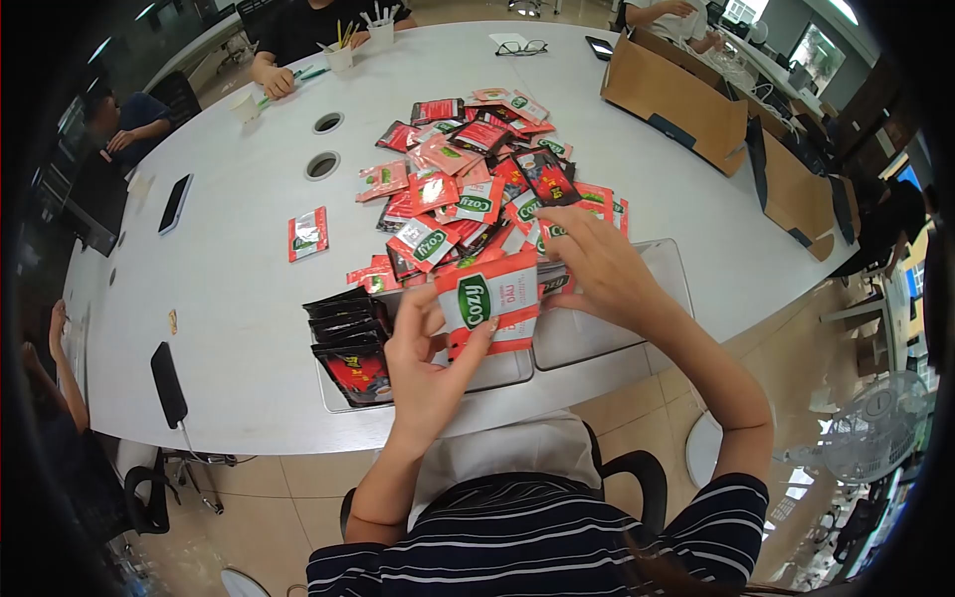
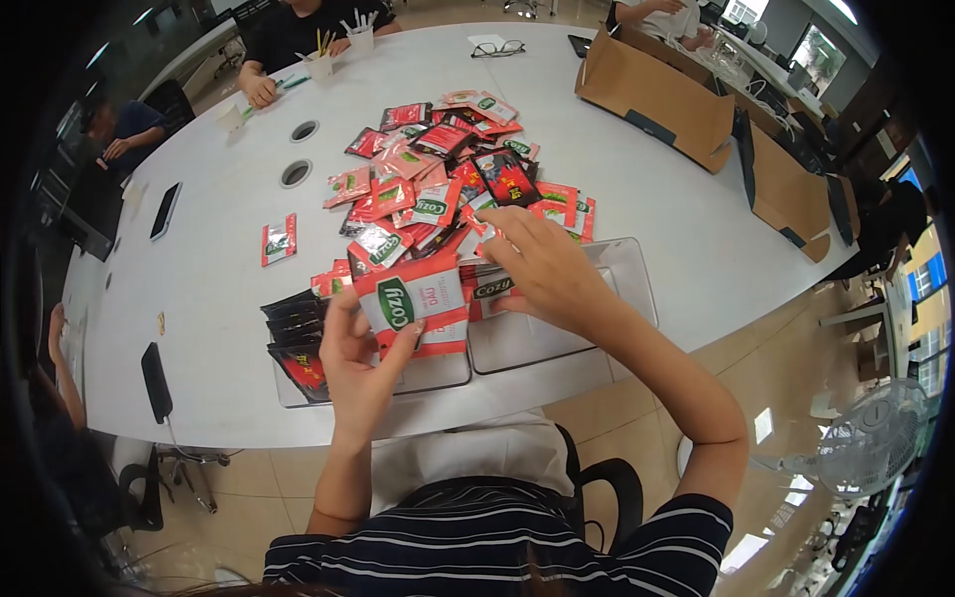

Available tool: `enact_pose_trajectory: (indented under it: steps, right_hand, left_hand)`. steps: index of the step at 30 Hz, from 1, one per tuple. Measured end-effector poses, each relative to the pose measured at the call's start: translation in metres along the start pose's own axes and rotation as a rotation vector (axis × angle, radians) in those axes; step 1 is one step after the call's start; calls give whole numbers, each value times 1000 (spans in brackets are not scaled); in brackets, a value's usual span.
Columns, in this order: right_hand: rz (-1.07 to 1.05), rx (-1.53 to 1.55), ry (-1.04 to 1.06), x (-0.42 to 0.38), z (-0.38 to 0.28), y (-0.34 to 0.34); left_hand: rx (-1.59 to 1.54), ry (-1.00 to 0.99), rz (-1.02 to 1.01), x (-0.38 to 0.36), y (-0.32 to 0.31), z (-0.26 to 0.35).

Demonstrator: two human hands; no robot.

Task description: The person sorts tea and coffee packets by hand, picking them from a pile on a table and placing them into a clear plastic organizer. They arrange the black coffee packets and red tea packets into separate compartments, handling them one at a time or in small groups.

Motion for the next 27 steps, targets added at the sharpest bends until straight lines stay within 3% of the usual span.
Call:
enact_pose_trajectory:
  steps: [3, 6, 15, 18, 21, 24, 27]
  right_hand:
    - [-5, -16, -9, 4, 0, 0]
    - [-12, 12, -29, 5, 0, 6]
    - [-75, 473, -146, 38, -42, 51]
    - [-72, 319, -15, 40, -56, 36]
    - [-15, 254, -72, 44, -59, 40]
    - [175, 227, -102, 38, -44, 48]
    - [136, 335, -437, 24, -34, 66]
  left_hand:
    - [188, -54, -54, 1, 5, -5]
    - [131, -73, -46, 2, 4, -7]
    - [254, -161, -166, 1, 5, -10]
    - [313, -175, -196, 1, 7, -8]
    - [293, -131, -171, 1, 5, -5]
    - [293, -106, -170, -1, 4, -6]
    - [320, -183, -187, 1, 6, -8]
Point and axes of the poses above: each hand's wrist, its own x-axis towards the middle knuckle, its own y-axis out of the back of the hand, z = x × y, the point moved 2 cm from there along x, towards the middle knuckle, and after that the axes turned 11 degrees about z, right-handed, at the moved point
